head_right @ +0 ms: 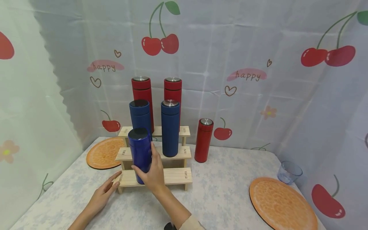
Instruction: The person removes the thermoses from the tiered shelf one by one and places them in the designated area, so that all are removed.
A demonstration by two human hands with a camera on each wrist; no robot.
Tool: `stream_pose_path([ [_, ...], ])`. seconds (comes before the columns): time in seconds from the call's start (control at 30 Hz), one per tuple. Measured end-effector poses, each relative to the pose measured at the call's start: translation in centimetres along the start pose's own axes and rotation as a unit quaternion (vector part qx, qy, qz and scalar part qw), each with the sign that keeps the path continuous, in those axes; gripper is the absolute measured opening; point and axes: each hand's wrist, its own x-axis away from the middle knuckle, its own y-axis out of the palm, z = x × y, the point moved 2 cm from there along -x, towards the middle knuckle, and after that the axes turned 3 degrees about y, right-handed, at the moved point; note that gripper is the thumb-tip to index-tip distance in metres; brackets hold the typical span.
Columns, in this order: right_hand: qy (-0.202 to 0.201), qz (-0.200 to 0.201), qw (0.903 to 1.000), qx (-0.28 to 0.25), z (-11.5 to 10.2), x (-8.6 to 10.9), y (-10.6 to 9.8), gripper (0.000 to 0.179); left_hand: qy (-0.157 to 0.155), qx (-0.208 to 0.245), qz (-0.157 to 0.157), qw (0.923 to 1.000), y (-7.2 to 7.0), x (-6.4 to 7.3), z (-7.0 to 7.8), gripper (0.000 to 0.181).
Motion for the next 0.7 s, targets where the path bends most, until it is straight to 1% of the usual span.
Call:
stream_pose_path([
  [0.23,-0.054,0.044,0.9975,0.010,-0.1,0.5,-1.4,0.103,-0.006,-0.006,0.006,0.9999,-0.1,0.0,-0.2,0.053],
  [0.37,-0.072,0.058,0.9956,0.020,-0.3,0.7,-2.8,0.098,-0.011,-0.005,0.008,0.9999,-0.1,0.1,-0.4,0.052],
  [0.47,-0.080,0.068,0.9940,0.032,-0.5,0.8,-4.5,0.094,-0.012,-0.003,0.010,0.9999,0.0,0.1,-0.5,0.051],
  [0.57,-0.098,0.085,0.9904,0.047,-0.4,0.8,-6.8,0.090,-0.008,-0.001,0.011,0.9999,0.1,0.1,-0.6,0.051],
  [0.7,-0.130,0.125,0.9805,0.078,0.1,0.7,-10.3,0.090,-0.001,0.000,0.011,0.9999,0.2,-0.1,-0.6,0.054],
])
